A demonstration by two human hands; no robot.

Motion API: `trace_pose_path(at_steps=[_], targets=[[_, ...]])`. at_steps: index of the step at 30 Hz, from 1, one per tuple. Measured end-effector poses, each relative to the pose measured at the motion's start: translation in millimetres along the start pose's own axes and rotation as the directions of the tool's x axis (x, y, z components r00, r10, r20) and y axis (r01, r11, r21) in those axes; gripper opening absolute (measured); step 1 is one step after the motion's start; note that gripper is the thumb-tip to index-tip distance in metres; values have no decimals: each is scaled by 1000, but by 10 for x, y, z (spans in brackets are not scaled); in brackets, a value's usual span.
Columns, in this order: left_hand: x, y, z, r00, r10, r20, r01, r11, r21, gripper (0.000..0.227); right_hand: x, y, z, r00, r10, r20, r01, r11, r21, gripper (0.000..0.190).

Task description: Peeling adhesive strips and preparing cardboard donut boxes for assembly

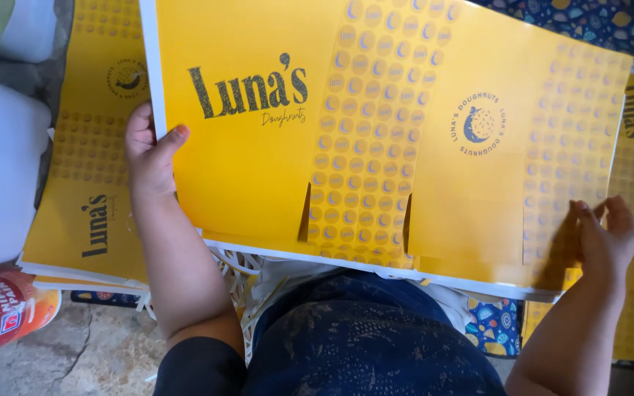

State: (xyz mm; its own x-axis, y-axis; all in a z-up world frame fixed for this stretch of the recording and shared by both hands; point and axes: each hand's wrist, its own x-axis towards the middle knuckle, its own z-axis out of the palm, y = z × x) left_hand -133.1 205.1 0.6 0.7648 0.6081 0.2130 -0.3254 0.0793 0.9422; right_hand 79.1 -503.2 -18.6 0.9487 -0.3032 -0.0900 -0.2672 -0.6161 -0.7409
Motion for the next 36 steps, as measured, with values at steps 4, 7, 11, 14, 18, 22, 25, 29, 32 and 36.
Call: trace_pose_path(at_steps=[4,7,11,14,18,22,25,29,32,36], targets=[[-38,7,-44,999,45,17,-43,995,-91,51,285,335,-39,991,-124,-57,126,992,27,56],[-50,-5,-81,998,55,-12,-56,994,-92,44,409,464,-80,994,-47,-95,56,994,89,23],[-56,39,-32,999,43,-30,-46,993,-112,45,537,656,-177,999,-32,-2,32,971,237,30],[-61,55,51,998,57,21,-53,988,-142,43,667,809,-183,993,-79,-85,103,937,333,25],[-85,108,181,997,73,37,-67,988,-136,43,670,727,-155,987,-60,-147,106,939,328,25],[-128,130,217,998,57,31,-53,993,-108,44,666,650,-131,976,-46,-213,107,953,283,25],[-121,77,242,998,61,14,-59,994,-93,49,722,717,-108,973,-39,-227,113,940,322,27],[-130,208,440,999,21,34,-16,992,-124,51,755,760,-142,974,-19,-227,89,950,300,31],[-131,286,541,999,8,50,-3,995,-104,50,715,695,-166,978,31,-206,23,967,253,11],[-112,270,565,1000,-28,13,29,997,-78,48,784,748,-194,993,21,-120,25,928,372,24]])
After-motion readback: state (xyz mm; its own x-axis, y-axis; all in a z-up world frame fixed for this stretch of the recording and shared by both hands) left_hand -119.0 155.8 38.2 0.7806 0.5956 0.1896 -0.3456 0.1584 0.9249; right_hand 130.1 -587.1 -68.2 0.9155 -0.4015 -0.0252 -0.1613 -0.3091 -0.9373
